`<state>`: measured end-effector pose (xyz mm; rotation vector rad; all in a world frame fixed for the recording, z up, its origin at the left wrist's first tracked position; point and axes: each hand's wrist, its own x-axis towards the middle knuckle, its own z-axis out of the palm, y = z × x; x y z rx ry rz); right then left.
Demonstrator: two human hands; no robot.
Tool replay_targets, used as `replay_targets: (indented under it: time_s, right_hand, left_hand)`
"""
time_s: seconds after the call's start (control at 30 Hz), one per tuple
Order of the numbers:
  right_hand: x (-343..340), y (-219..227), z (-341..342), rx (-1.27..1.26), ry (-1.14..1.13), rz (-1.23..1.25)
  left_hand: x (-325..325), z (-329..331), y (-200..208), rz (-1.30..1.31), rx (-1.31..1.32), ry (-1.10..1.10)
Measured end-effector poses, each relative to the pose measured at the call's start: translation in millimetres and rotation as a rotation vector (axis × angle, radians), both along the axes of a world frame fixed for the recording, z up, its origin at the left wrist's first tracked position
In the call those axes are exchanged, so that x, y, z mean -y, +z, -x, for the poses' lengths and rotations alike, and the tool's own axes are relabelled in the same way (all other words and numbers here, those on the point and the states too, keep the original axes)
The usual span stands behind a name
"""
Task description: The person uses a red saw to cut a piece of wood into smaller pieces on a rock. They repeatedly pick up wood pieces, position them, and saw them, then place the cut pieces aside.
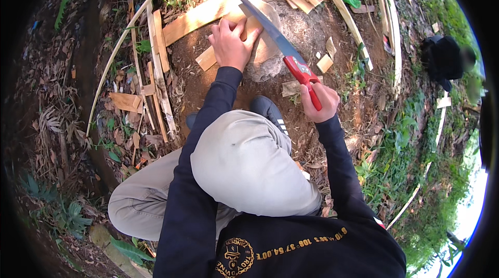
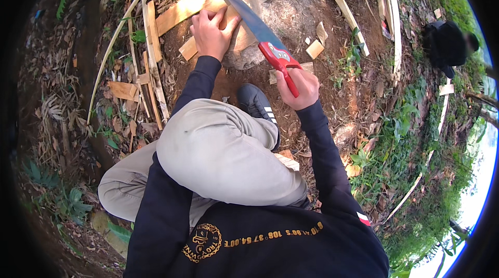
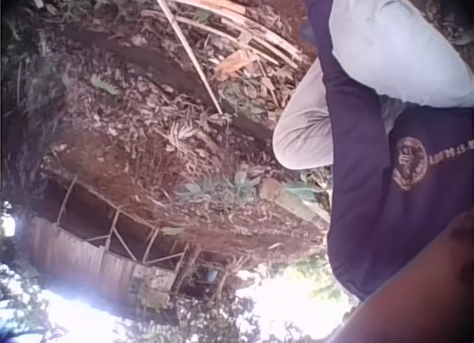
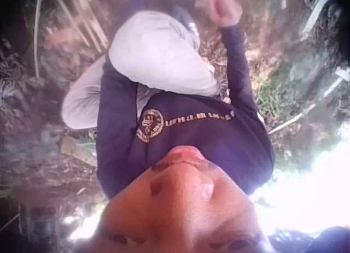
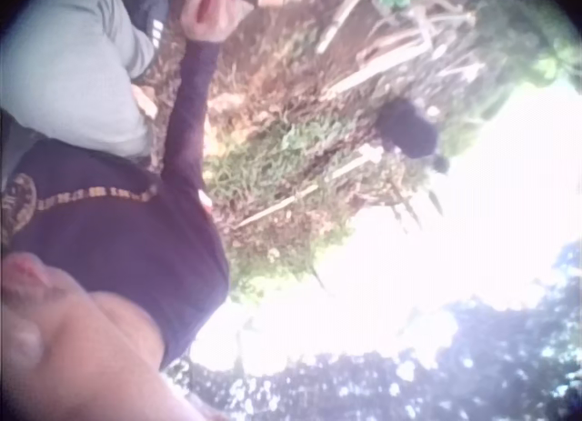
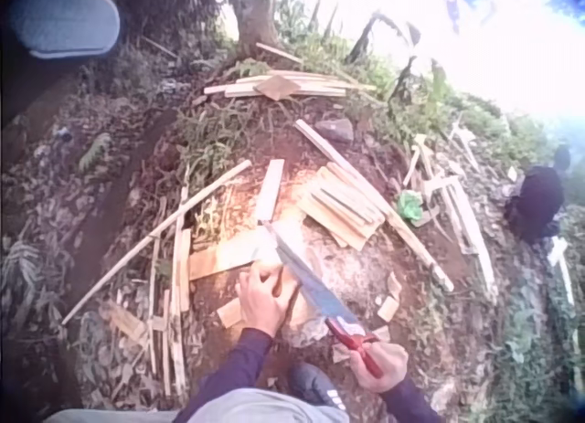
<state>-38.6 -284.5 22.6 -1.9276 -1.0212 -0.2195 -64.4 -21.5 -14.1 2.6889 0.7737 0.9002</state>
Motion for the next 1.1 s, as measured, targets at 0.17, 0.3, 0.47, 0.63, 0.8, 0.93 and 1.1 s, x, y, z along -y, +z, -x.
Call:
replay_targets:
  time_s: [0.17, 0.3, 0.47, 0.63, 0.8, 0.93, 1.1]
  right_hand:
    - [-4, -11, -5, 0.045, 0.015, -0.044]
    - [11, -13, 0, 0.086, -0.019, -0.030]
    - [106, -13, 33, 0.104, -0.324, 0.082]
    - [151, -28, 36, 0.020, -0.547, 0.151]
    - [183, -44, 35, -0.008, -0.634, 0.175]
    - [182, -44, 31, -0.077, -0.672, 0.175]
    - [194, -45, 28, -0.063, -0.764, 0.099]
  left_hand:
    - [4, 5, 1, 0.059, -0.064, -0.058]
    - [0, 10, 4, 0.045, -0.071, -0.052]
    - [4, 7, 2, 0.131, -0.018, -0.081]
    - [-27, 28, 46, 0.478, -0.073, -0.209]
    - [-5, 77, 225, 0.710, -0.068, -0.816]
    - [34, 156, 254, 0.542, -0.183, -1.103]
    - [-172, 354, 256, -0.303, -1.855, 0.475]
